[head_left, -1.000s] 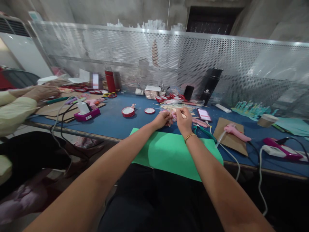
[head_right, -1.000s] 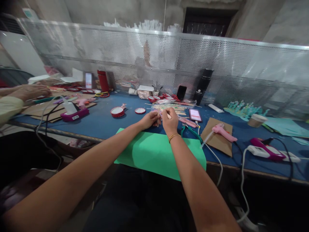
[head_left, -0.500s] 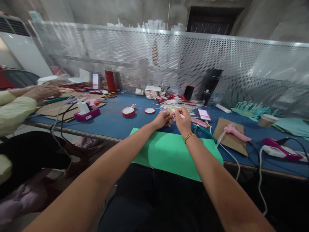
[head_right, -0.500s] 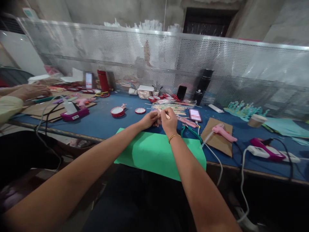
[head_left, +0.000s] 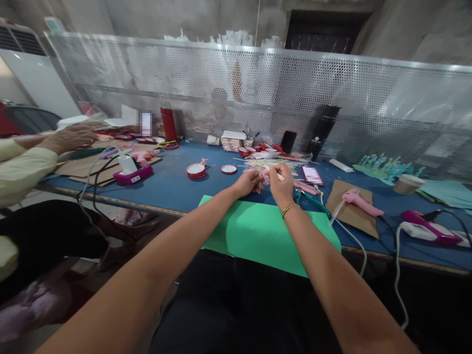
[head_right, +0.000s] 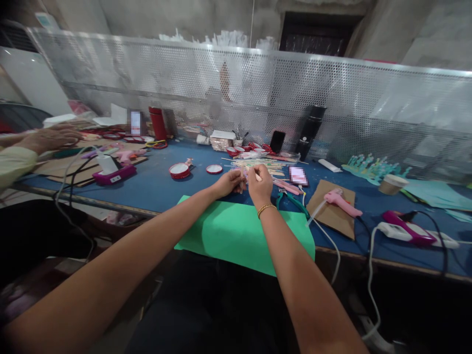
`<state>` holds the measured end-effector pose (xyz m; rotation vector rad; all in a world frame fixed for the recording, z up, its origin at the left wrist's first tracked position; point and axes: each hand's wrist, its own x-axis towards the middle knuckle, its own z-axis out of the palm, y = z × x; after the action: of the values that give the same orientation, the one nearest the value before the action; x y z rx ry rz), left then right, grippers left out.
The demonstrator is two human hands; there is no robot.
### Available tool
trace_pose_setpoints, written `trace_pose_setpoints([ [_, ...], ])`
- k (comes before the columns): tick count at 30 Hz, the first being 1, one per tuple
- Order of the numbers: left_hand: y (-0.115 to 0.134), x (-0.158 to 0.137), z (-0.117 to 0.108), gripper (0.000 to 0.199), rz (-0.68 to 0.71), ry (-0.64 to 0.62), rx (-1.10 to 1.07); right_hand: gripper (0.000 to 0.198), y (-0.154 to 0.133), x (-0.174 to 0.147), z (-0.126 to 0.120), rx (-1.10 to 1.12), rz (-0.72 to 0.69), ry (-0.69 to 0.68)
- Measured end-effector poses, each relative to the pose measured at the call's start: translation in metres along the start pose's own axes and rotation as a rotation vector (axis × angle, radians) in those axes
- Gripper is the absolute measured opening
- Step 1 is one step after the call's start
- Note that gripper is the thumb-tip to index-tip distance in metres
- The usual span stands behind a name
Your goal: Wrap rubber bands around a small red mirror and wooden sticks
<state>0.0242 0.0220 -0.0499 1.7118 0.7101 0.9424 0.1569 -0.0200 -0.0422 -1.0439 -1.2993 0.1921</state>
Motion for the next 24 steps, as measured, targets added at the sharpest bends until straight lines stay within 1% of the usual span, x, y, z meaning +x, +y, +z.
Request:
trace_pose_setpoints([
  [5, 0.001, -0.001, 0.000, 0.017, -0.002, -0.003, 0.013, 0.020, 0.002, 0.000, 0.003, 0.089, -0.009, -0.052],
  [9, 0.002, -0.002, 0.000, 0.017, 0.002, -0.002, -0.014, 0.020, -0.005, -0.002, 0.001, 0.136, 0.009, -0.087],
  [14, 0.001, -0.002, 0.000, 0.018, 0.017, -0.019, -0.019, 0.019, -0.012, -0.003, 0.000, 0.134, 0.001, -0.111],
  [17, 0.000, 0.000, 0.000, 0.018, 0.010, -0.013, -0.010, 0.019, -0.007, -0.002, 0.000, 0.088, 0.001, -0.093],
  [21, -0.002, 0.001, 0.000, 0.015, -0.001, 0.002, 0.000, 0.021, -0.002, 0.000, -0.001, 0.009, 0.004, -0.024],
  [24, -0.001, 0.000, 0.000, 0.015, 0.004, 0.001, 0.013, 0.021, -0.004, -0.001, -0.001, 0.034, -0.007, -0.042],
])
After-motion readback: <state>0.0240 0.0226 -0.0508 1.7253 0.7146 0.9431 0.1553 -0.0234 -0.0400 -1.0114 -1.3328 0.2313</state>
